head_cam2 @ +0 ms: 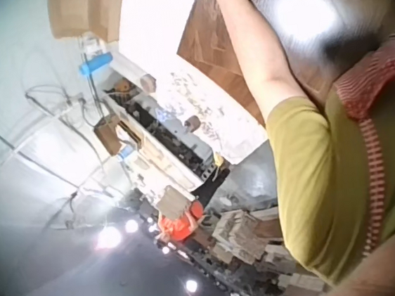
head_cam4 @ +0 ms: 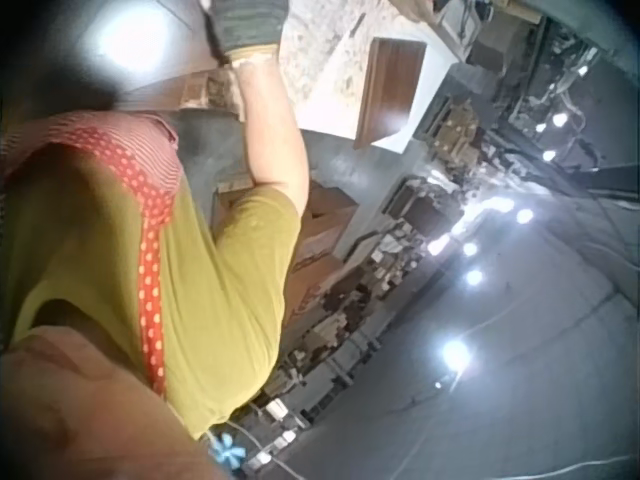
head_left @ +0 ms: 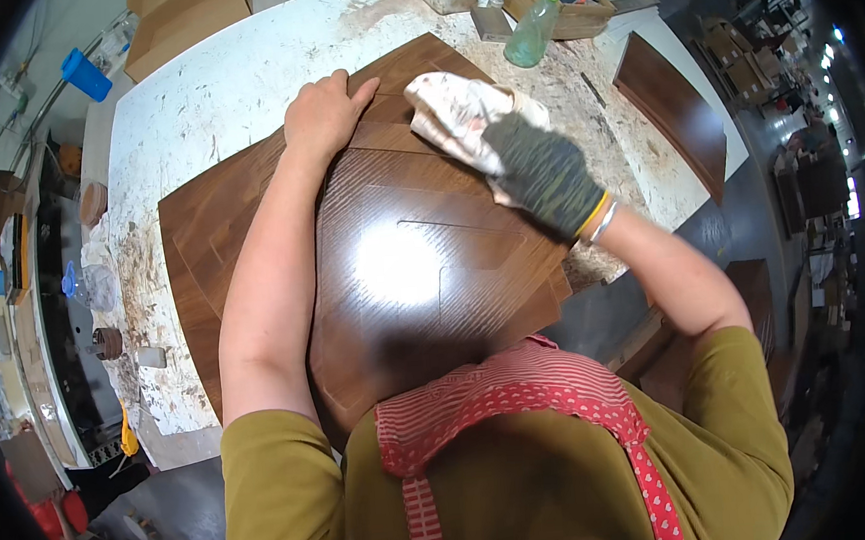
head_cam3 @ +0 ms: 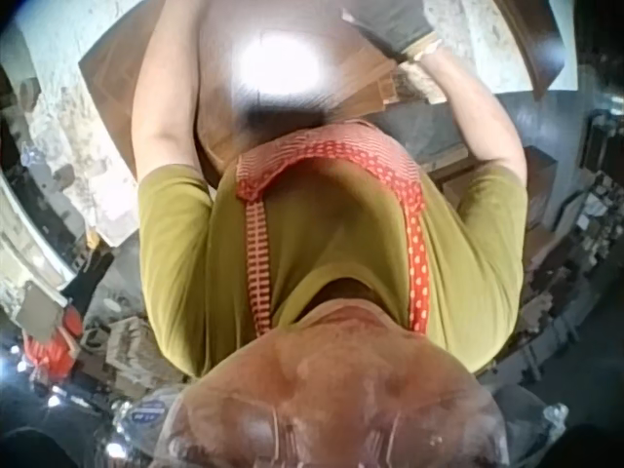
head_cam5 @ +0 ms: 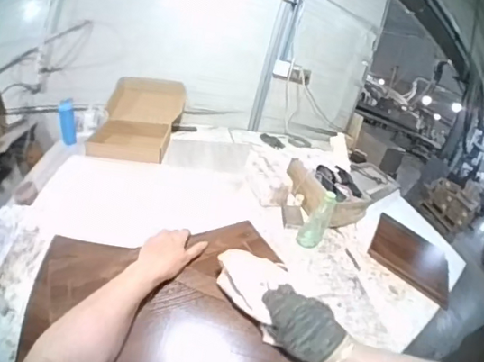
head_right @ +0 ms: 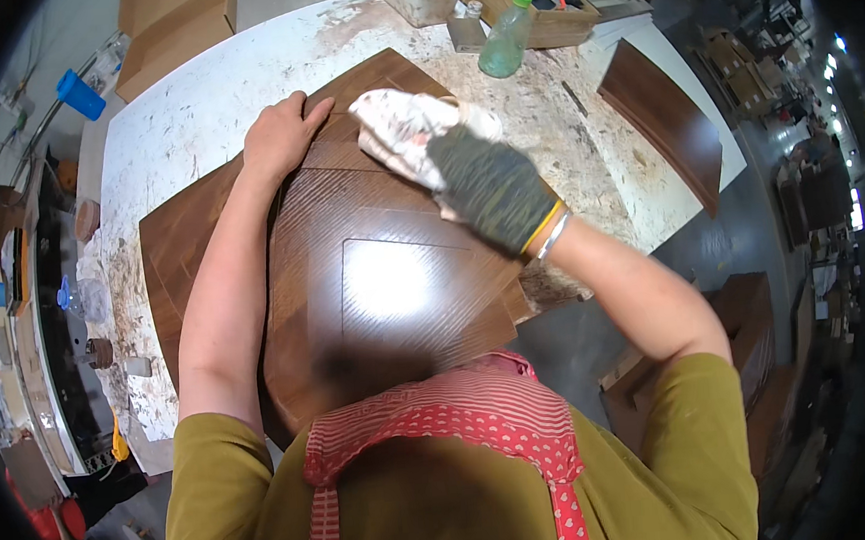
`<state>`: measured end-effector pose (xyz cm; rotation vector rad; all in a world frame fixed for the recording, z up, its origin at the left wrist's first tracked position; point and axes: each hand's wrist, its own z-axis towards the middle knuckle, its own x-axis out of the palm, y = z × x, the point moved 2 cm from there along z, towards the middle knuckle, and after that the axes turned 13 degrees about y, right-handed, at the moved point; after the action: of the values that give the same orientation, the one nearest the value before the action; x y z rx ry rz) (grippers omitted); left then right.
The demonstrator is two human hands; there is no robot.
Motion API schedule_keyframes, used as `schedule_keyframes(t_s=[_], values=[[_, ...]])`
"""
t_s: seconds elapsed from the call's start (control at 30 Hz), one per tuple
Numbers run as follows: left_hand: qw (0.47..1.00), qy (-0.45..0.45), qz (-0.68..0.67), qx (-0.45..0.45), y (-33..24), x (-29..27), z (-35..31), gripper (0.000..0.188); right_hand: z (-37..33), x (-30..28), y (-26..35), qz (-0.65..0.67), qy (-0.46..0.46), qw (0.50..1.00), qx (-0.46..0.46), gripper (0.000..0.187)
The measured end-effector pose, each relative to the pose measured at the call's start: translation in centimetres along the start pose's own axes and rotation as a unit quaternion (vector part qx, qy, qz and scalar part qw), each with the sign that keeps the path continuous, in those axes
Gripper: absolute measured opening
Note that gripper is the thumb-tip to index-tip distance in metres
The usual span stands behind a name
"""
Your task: The person wipes wooden panels with a cloth by hand, pouring liquid from a bottle onto the cloth and rubbing the surfaces of each panel.
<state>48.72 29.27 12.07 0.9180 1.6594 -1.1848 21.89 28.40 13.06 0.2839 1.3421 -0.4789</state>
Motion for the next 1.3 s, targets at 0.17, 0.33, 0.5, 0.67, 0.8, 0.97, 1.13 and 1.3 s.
schedule_keyframes(t_s=[0.17,0.33,0.5,0.67,0.8,0.97,1.13,1.3], values=[[0.999,-0.032,-0.010,0.004,0.4,0.0,0.7,0.054,3.9,-5.7,-6.6,0.214,0.177,0.941,0.192,0.029],[0.988,-0.061,0.090,0.111,1.5,1.6,1.5,0.041,6.4,-1.5,2.1,0.098,0.037,0.985,-0.139,0.056],[0.999,-0.024,0.008,0.018,1.1,0.5,0.6,0.039,-0.1,-3.1,-1.9,-0.002,0.214,0.975,-0.064,0.064],[1.000,-0.025,0.010,0.014,0.0,0.5,0.7,0.038,1.5,-2.5,-0.9,0.033,0.198,0.980,-0.009,0.057],[0.990,-0.061,-0.066,0.110,1.1,1.3,1.0,0.034,7.3,0.1,2.9,0.040,0.058,0.994,-0.079,0.048],[0.999,-0.043,0.005,0.027,1.1,0.5,0.7,0.042,-0.9,-3.4,-1.5,0.021,0.229,0.973,-0.030,0.053],[0.998,-0.052,0.003,0.039,0.2,0.2,0.7,0.040,-6.1,-8.0,-10.9,0.290,0.186,0.903,0.257,0.033],[0.997,-0.044,-0.024,0.059,0.6,0.9,0.6,0.038,0.6,-6.4,-6.4,0.428,0.056,0.893,0.130,0.047]])
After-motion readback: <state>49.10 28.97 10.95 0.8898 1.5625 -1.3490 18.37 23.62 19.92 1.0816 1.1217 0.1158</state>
